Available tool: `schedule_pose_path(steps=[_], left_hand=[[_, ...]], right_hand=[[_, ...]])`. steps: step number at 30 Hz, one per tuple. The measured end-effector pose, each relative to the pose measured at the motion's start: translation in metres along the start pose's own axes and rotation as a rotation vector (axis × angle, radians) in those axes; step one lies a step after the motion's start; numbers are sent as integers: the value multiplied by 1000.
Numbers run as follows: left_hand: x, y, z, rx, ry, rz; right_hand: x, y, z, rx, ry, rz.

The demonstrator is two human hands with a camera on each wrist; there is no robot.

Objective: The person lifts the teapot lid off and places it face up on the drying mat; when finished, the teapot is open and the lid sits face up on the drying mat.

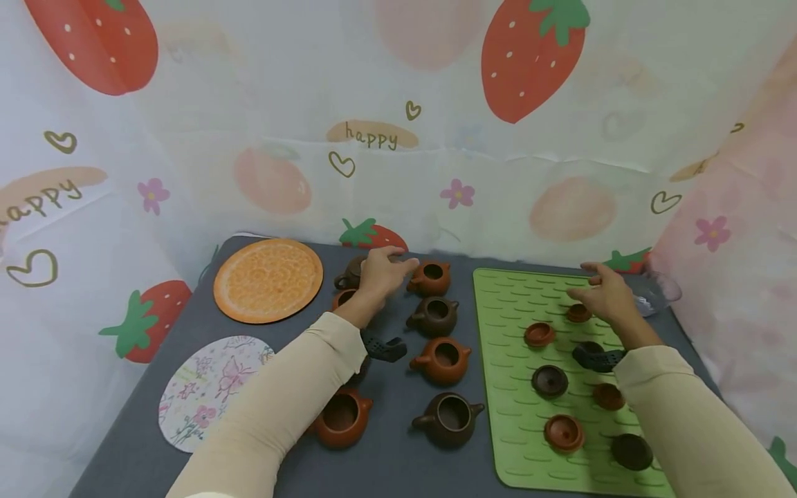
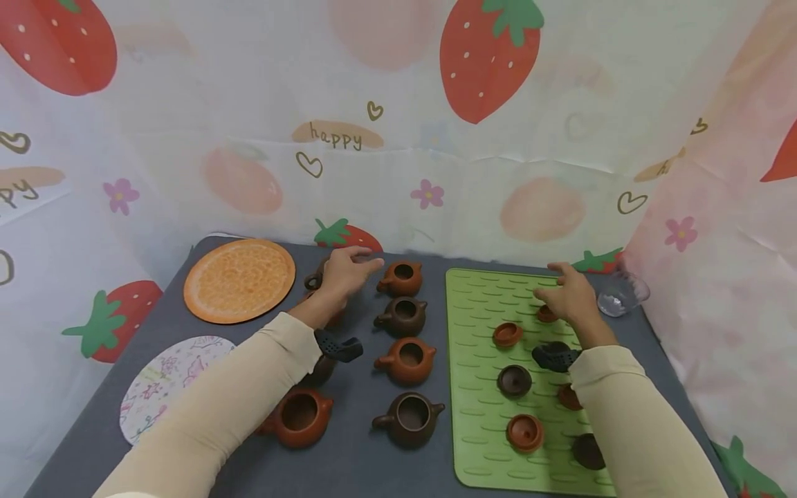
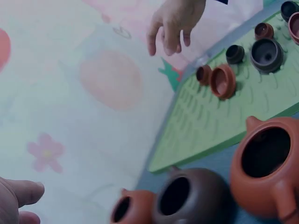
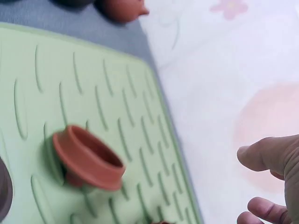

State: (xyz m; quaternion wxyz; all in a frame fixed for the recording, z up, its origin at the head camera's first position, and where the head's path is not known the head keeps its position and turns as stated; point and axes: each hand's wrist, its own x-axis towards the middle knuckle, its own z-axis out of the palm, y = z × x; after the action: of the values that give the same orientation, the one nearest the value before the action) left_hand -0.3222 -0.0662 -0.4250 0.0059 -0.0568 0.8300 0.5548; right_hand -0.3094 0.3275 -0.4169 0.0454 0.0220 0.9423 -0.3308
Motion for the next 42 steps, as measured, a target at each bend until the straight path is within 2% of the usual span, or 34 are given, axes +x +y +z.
schedule_pose_path(steps=[4,7,11,14,16,19,23,29,33,37,42], left_hand=[[-4,8,-21,11,45,98],[-6,7,-37,25,84,151],[-5,-4,-58,-36,125,202],[-2,-16,-72,-92,146,217],[0,-26,-78,-95,159,219],[3,-39,-85,-77,166,194],[7,-55,-88,-58,132,134],[15,-85,-90,-61,11,-18],[19,-101,-90,-61,-50,-83],[23,-109,-90,-35,-57,-101],[28,-108,-91,12,-59,-122]], right_hand=[[-4,-14,-2,1,13,-44],[-8,-23,-4,17,21,-75],[-13,-35,-3,66,29,-119],[-16,-45,-1,84,36,-159],[-17,-53,1,86,41,-181],[-18,-63,4,92,43,-209],[-19,-75,6,105,41,-253],[-19,-91,14,112,27,-304],[-16,-103,22,134,13,-323],[-11,-117,29,146,-8,-343],[-3,-135,38,154,-30,-363]])
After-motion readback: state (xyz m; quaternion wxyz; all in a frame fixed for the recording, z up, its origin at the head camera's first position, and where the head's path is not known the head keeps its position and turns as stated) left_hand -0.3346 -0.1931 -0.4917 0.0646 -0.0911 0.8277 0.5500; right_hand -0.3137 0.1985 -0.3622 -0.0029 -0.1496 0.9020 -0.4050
